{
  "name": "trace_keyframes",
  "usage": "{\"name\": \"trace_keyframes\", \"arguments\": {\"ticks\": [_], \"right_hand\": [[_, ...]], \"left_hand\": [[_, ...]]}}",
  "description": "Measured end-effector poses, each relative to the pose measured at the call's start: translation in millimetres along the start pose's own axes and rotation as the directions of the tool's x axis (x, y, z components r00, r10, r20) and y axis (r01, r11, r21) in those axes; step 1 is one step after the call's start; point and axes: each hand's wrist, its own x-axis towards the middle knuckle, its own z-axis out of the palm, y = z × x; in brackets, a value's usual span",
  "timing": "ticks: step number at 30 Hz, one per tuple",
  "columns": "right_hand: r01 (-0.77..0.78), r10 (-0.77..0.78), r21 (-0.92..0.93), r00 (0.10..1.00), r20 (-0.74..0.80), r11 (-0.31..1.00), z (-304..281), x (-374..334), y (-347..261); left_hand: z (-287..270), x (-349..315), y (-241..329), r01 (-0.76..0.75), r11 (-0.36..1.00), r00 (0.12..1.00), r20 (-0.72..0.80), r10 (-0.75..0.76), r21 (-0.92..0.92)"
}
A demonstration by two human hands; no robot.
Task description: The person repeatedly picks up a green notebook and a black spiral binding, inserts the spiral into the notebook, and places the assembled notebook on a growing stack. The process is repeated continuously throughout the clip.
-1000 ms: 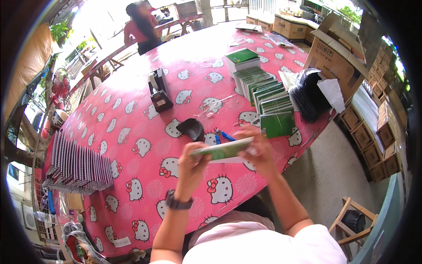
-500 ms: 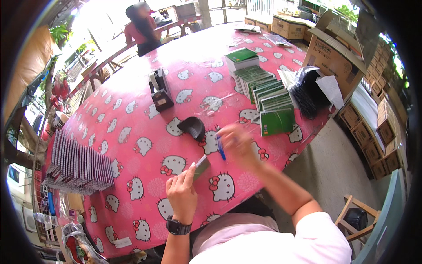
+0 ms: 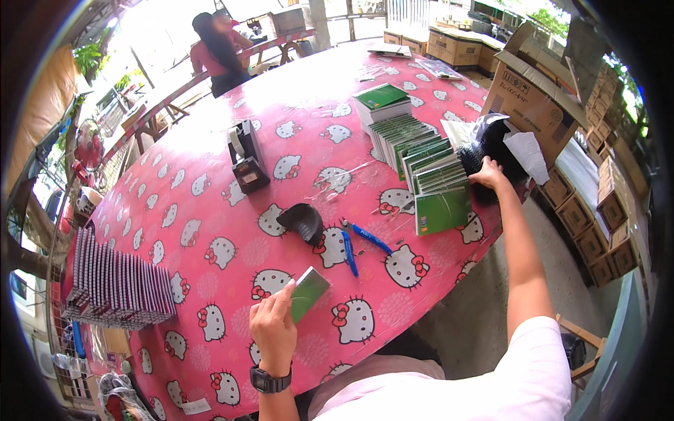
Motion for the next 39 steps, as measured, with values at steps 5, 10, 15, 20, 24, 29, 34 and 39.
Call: {"name": "trace_keyframes", "arguments": {"ticks": [5, 10, 15, 20, 24, 29, 34, 39], "right_hand": [[0.006, -0.002, -0.069, 0.998, 0.055, 0.998, -5, -2, -18], [-0.012, 0.019, 0.05, 0.989, -0.148, 0.999, -12, 12, -2], [0.462, -0.184, 0.47, 0.832, -0.524, 0.752, -53, 17, 5], [0.586, -0.333, 0.211, 0.679, -0.655, 0.782, -98, -20, -55], [0.489, -0.299, 0.15, 0.718, -0.628, 0.859, -78, 43, -18], [0.213, -0.036, 0.455, 0.93, -0.366, 0.865, -17, 47, 3], [0.288, -0.081, 0.733, 0.949, -0.305, 0.617, -25, 8, 19], [0.589, -0.293, 0.652, 0.806, -0.514, 0.478, -99, -46, -54]], "left_hand": [[-7, -4, -10, -0.071, 0.997, 0.997, 0.006, 0.071, 0.012], [-23, -5, -18, -0.084, 0.996, 0.996, -0.022, 0.085, 0.029], [-34, -10, -23, -0.055, 0.998, 0.998, -0.026, 0.055, 0.006], [-27, -8, -29, -0.057, 0.998, 0.998, 0.007, 0.057, 0.02], [-21, -3, -24, -0.081, 0.996, 0.997, 0.0, 0.081, -0.048], [-19, -8, -29, -0.06, 0.998, 0.998, -0.02, 0.06, 0.01], [-16, -8, -33, -0.039, 0.999, 0.999, -0.003, 0.039, -0.005], [-20, -8, -36, -0.056, 0.998, 0.998, -0.038, 0.056, -0.005]]}}
